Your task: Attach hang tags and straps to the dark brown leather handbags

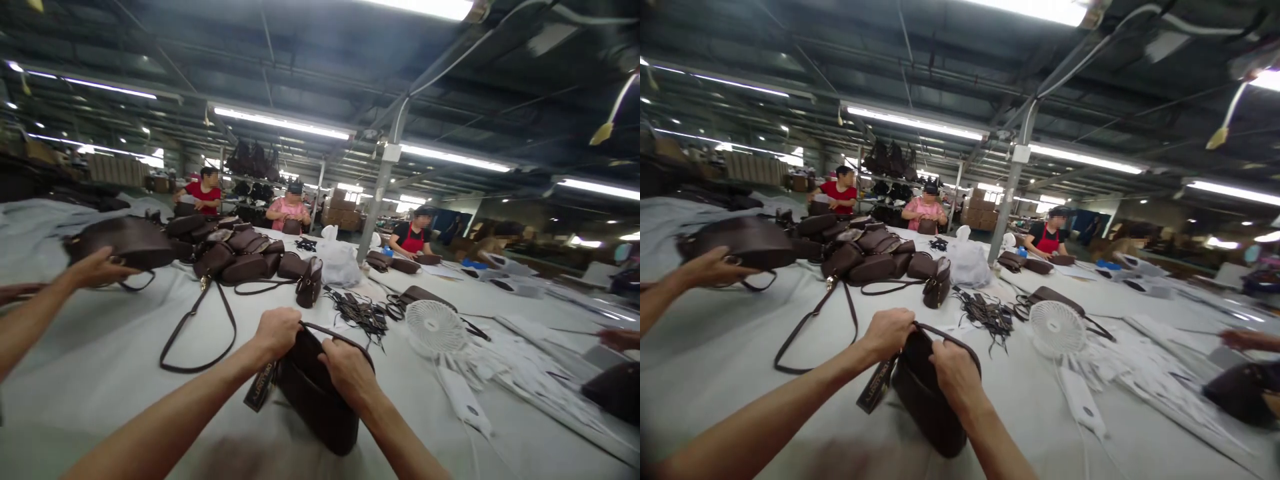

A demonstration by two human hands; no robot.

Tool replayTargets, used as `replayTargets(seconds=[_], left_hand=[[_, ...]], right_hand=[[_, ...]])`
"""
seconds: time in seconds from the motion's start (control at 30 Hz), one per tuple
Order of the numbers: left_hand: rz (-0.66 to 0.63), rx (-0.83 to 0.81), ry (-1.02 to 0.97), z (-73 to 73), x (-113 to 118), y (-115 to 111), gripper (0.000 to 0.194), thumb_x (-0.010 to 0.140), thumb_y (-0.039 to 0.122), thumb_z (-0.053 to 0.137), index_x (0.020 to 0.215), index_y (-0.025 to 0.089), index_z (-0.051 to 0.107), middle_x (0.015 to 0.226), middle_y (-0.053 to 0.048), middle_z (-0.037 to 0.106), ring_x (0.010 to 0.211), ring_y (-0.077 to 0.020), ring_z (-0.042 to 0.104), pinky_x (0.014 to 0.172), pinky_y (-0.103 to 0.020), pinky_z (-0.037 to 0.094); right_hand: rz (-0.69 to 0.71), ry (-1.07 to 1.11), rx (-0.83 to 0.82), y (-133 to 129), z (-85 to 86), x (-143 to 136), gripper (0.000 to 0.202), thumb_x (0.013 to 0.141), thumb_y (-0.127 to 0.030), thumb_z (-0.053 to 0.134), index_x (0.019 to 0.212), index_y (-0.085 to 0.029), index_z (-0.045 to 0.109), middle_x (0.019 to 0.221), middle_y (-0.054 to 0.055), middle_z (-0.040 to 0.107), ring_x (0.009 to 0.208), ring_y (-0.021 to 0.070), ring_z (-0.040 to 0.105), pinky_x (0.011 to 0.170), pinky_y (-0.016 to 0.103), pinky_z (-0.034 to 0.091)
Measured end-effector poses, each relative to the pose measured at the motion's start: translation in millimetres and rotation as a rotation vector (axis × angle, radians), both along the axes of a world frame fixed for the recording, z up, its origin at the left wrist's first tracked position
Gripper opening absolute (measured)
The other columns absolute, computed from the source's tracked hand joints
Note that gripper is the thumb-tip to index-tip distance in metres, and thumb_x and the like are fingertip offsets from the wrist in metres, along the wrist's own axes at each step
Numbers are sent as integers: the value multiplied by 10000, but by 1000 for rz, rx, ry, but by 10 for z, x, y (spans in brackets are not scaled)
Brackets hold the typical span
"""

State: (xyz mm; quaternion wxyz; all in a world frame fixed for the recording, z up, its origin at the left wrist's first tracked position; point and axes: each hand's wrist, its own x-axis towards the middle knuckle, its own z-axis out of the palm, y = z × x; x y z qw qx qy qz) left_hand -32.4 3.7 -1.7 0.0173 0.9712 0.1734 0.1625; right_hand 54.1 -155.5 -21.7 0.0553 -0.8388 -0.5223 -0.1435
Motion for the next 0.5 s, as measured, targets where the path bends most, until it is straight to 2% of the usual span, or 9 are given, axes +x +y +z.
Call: replayTargets(seconds=[0.07,0.17,0.23,0.33,0.43,0.5], left_hand=[[50,-12,-10,9,-81,105,164,888,290,497,851,189,622,898,-91,676,886,-267,630,690,-340,451],[44,-73,-26,-6,-190,181,167,871,303,521,758,206,595,888,-52,647,902,-236,603,685,-306,435],[-18,-210,-76,-57,-234,190,175,846,276,540,691,198,564,898,-36,618,870,-202,586,699,-284,431],[-101,-502,-215,-197,-238,168,160,813,229,526,657,190,530,823,-19,583,786,-164,560,719,-266,437],[-78,-688,-359,-344,-186,127,132,795,215,494,668,194,525,727,-5,555,733,-164,539,678,-263,445],[-76,-742,-428,-413,-149,103,126,786,219,491,666,193,521,726,-5,554,718,-162,536,659,-265,446]], right_hand=[[25,-28,-1,-21,-6,16,51,892,-196,585,869,-200,630,828,31,673,752,195,660,590,264,404],[125,-95,-7,-73,-29,84,63,867,-172,615,812,-203,622,783,15,663,710,173,651,564,248,389],[201,-164,0,-124,-53,142,95,838,-150,642,765,-202,613,734,4,647,660,165,636,544,244,385],[305,-305,76,-233,-105,218,130,817,-74,613,759,-191,614,723,17,637,638,170,615,552,254,413],[376,-407,270,-359,-173,296,219,854,-82,539,1018,-194,632,982,83,670,873,217,634,756,314,485],[247,-340,439,-426,-237,364,400,861,-221,588,1256,-212,531,1246,136,584,1125,297,559,916,428,459]])
